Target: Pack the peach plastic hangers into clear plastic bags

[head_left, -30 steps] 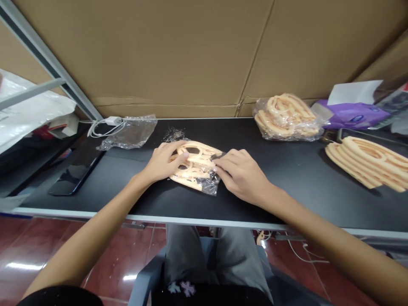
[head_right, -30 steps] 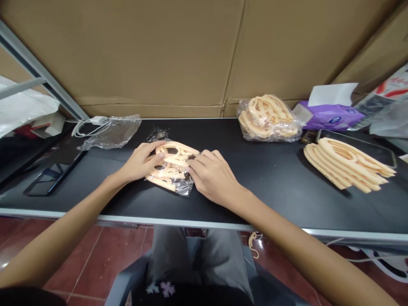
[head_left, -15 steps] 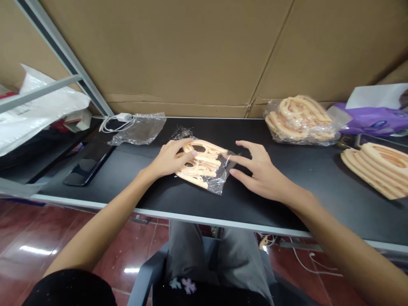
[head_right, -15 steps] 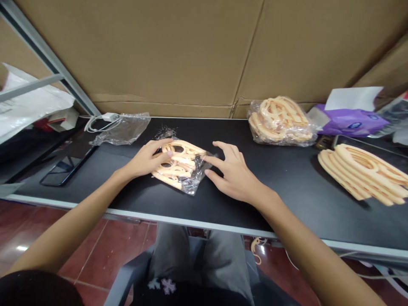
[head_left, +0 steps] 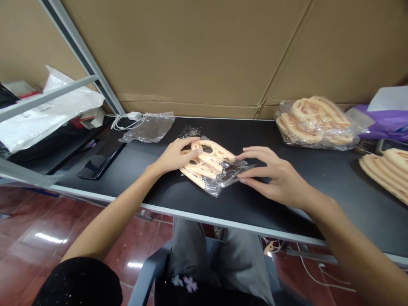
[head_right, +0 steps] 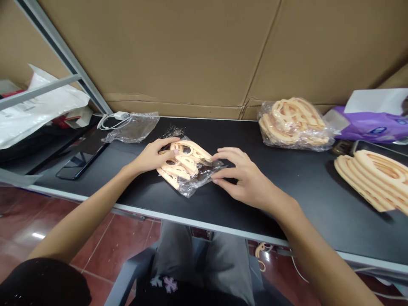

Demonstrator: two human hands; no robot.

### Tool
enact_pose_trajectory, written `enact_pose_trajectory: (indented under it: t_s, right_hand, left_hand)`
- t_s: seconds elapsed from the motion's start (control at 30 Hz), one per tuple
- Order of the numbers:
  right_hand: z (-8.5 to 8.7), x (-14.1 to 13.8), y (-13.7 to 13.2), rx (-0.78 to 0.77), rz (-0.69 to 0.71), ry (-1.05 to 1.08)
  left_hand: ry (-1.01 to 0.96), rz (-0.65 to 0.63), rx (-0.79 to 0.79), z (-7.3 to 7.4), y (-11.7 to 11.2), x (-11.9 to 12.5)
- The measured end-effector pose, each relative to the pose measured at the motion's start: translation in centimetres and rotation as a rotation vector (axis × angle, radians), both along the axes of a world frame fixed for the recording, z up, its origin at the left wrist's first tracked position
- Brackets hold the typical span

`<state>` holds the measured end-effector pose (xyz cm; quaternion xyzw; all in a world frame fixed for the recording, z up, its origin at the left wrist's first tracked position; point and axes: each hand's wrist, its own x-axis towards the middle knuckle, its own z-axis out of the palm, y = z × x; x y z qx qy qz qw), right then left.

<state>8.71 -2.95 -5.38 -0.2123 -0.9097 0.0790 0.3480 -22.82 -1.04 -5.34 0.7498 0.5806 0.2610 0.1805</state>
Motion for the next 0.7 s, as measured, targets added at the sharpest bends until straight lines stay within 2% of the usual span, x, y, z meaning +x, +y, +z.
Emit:
enact_pose_trajectory:
  t_s: [0.1,0.2,0.3,0.37,0.43,0.47,0.57,0.7]
  right_hand:
    - [-0.1,-0.5,-0.2,0.108,0.008,0.018]
    - [-0.4,-1.1,-0.4,0.19,0.004,0.001]
    - [-0.8,-1.7,-0.7,0.225,0.021,0.026]
    - [-1.0,-2.0,-0.8,0.23,0.03,0.056]
    - [-1.0,-2.1,-0.8,0.228,0.045,0.067]
    - [-0.9,-2.1,-0.9,0.231,0.058,0.059]
    - [-0.6,-2.0,-1.1,0.263,0.101,0.014]
    - [-0.2,-2.0,-1.5,0.314,0.127,0.017]
  left_hand:
    - [-0.003,0.0,0.082,-0.3,0.4,-0.3]
    - [0.012,-0.005,0.286,-0.1,-0.1,-0.2]
    - [0.026,-0.037,0.545,0.3,-2.7,1.1]
    - [0.059,-0.115,0.631,0.5,-5.3,2.3]
    - [0.153,-0.275,0.595,0.3,-7.8,3.4]
    - [0.195,-0.3,0.567,0.1,-8.8,3.8]
    - [0.244,-0.276,0.51,-0.4,-10.0,4.2]
    - [0.244,-0.247,0.502,-0.6,-9.8,4.3]
